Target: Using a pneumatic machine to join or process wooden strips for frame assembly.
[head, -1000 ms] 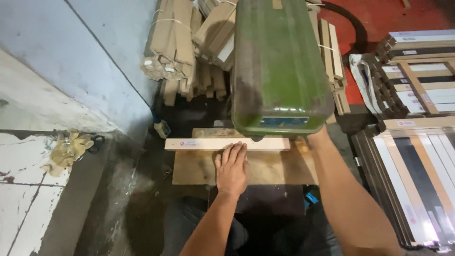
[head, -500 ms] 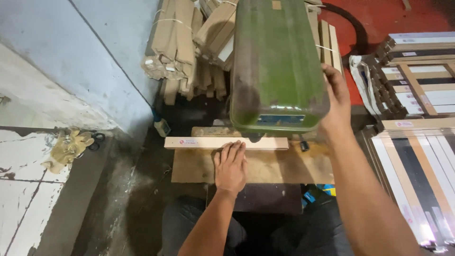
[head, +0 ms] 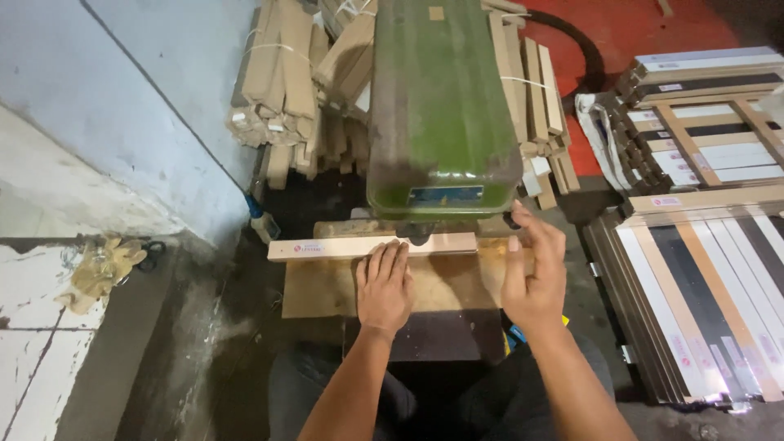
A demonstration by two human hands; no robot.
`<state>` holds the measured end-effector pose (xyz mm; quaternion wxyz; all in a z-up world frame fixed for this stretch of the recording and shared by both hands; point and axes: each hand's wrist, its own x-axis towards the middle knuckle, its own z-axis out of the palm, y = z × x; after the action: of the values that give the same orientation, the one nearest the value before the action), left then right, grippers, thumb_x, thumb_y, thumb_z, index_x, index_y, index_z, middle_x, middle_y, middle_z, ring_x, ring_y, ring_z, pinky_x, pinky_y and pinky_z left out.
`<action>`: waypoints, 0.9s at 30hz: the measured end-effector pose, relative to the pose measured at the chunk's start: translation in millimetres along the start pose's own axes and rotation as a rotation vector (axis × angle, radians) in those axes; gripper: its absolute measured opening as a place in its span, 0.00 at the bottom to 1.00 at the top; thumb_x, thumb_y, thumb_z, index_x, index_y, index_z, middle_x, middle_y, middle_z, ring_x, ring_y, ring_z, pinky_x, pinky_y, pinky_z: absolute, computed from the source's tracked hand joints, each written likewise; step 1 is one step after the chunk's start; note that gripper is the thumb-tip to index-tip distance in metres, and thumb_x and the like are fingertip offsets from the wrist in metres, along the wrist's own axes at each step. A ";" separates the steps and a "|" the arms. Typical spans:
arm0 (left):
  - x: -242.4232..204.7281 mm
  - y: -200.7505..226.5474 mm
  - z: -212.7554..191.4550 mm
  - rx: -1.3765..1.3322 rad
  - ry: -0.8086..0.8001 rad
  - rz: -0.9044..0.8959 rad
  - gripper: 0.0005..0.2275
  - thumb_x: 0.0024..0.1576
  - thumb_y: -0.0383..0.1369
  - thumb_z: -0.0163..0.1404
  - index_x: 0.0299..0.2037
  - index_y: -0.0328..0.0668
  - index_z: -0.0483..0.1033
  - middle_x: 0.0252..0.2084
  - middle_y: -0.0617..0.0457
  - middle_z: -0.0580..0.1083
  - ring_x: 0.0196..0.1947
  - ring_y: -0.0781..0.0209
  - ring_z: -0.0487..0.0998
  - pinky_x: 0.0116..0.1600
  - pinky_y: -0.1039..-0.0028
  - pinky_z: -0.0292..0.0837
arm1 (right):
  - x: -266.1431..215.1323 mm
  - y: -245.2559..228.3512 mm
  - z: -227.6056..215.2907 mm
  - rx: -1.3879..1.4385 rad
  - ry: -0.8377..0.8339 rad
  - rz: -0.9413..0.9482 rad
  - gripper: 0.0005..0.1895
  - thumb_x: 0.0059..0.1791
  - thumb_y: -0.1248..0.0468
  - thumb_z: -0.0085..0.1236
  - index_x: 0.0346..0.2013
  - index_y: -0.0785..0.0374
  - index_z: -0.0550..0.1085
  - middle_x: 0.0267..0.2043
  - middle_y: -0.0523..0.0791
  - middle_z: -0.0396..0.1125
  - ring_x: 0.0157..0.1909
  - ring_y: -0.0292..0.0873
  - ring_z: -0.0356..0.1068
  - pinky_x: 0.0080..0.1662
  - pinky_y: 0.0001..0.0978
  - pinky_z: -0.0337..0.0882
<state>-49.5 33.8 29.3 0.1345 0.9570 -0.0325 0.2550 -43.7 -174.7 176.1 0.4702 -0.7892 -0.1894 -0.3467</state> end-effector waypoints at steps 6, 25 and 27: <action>-3.1 -1.5 5.0 0.001 0.046 0.025 0.21 0.62 0.35 0.41 0.66 0.52 0.68 0.65 0.56 0.68 0.69 0.58 0.62 0.69 0.55 0.51 | 0.9 2.5 -2.0 -0.017 -0.015 0.021 0.14 0.59 0.72 0.43 0.59 0.66 0.70 0.59 0.46 0.66 0.68 0.49 0.63 0.59 0.34 0.65; -0.7 -5.4 10.1 -0.024 0.076 0.041 0.21 0.60 0.36 0.44 0.65 0.54 0.71 0.64 0.57 0.70 0.68 0.58 0.64 0.69 0.53 0.51 | 13.7 10.2 -2.8 -0.092 0.047 -0.049 0.11 0.57 0.73 0.54 0.54 0.66 0.75 0.55 0.48 0.73 0.57 0.49 0.67 0.50 0.35 0.71; 1.0 -4.3 8.2 -0.065 0.075 0.051 0.21 0.59 0.34 0.45 0.64 0.50 0.72 0.62 0.54 0.72 0.67 0.55 0.66 0.70 0.51 0.51 | 21.7 16.1 -4.7 -0.140 0.039 -0.121 0.11 0.58 0.72 0.50 0.53 0.66 0.76 0.53 0.51 0.73 0.53 0.50 0.66 0.50 0.37 0.70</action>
<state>-44.2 35.7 21.9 0.1601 0.9407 -0.0598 0.2930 -20.4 -187.2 183.4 0.3956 -0.8005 -0.2027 -0.4021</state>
